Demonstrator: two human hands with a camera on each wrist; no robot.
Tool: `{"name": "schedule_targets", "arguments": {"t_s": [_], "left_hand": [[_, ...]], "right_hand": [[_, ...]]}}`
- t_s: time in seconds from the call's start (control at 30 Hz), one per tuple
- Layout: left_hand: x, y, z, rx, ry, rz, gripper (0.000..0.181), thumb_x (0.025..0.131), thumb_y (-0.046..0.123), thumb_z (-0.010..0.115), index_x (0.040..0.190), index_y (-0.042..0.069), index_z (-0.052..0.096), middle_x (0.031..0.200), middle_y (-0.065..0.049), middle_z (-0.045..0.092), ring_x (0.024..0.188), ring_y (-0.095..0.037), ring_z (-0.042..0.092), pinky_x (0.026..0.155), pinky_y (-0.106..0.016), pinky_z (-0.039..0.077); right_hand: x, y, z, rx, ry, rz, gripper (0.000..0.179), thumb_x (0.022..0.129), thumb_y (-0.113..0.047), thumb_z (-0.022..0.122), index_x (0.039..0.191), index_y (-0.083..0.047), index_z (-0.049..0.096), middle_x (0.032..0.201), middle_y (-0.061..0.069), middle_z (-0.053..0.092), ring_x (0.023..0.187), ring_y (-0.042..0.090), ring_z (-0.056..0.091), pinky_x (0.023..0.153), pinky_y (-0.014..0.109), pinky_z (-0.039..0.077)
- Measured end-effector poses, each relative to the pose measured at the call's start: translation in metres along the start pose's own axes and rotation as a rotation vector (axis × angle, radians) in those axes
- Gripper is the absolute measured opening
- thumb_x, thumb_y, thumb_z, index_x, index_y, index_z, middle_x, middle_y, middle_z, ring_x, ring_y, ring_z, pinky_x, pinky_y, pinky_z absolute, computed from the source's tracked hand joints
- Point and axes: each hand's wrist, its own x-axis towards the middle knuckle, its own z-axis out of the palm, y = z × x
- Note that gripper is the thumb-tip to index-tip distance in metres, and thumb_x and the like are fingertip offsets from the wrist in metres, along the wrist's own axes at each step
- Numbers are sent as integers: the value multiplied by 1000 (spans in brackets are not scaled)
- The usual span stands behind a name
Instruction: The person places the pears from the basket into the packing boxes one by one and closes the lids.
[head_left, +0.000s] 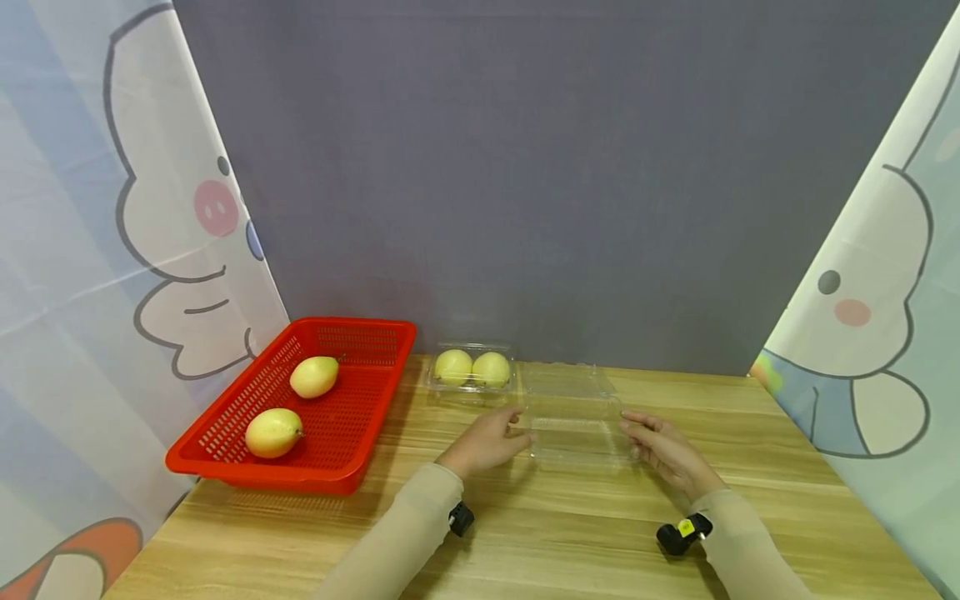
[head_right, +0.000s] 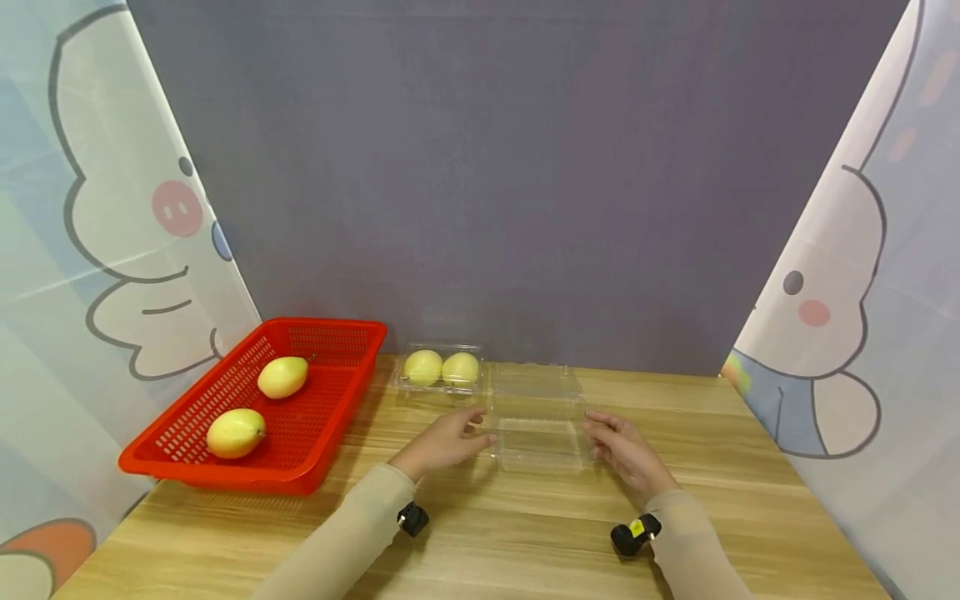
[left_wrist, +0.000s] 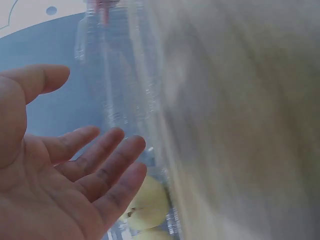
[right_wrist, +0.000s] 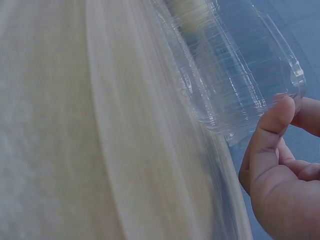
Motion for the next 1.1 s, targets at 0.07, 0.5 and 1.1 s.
{"name": "schedule_targets", "arguments": {"t_s": [0.07, 0.5, 1.1], "left_hand": [[-1, 2, -4, 22, 8, 12, 68, 99, 44, 60, 150, 3, 44, 142, -17, 54, 124, -33, 57, 100, -46, 48], [-12, 21, -43, 153, 6, 128, 55, 101, 35, 59, 146, 4, 50, 141, -12, 55, 126, -32, 55, 102, -46, 46], [-44, 40, -107, 313, 101, 207, 46, 98, 31, 65, 137, 6, 60, 131, -8, 62, 121, -25, 58, 101, -43, 47]], "right_hand": [[0, 0, 0, 0, -6, -7, 62, 105, -15, 53, 150, 14, 22, 99, 2, 47, 73, 5, 45, 61, 18, 46], [-1, 0, -1, -20, -1, -9, 63, 105, -16, 53, 151, 13, 21, 102, 2, 45, 75, 5, 44, 63, 18, 47], [-2, -1, 2, -23, 10, -15, 62, 105, -15, 54, 150, 14, 23, 101, 2, 45, 76, 5, 43, 63, 18, 46]]}}
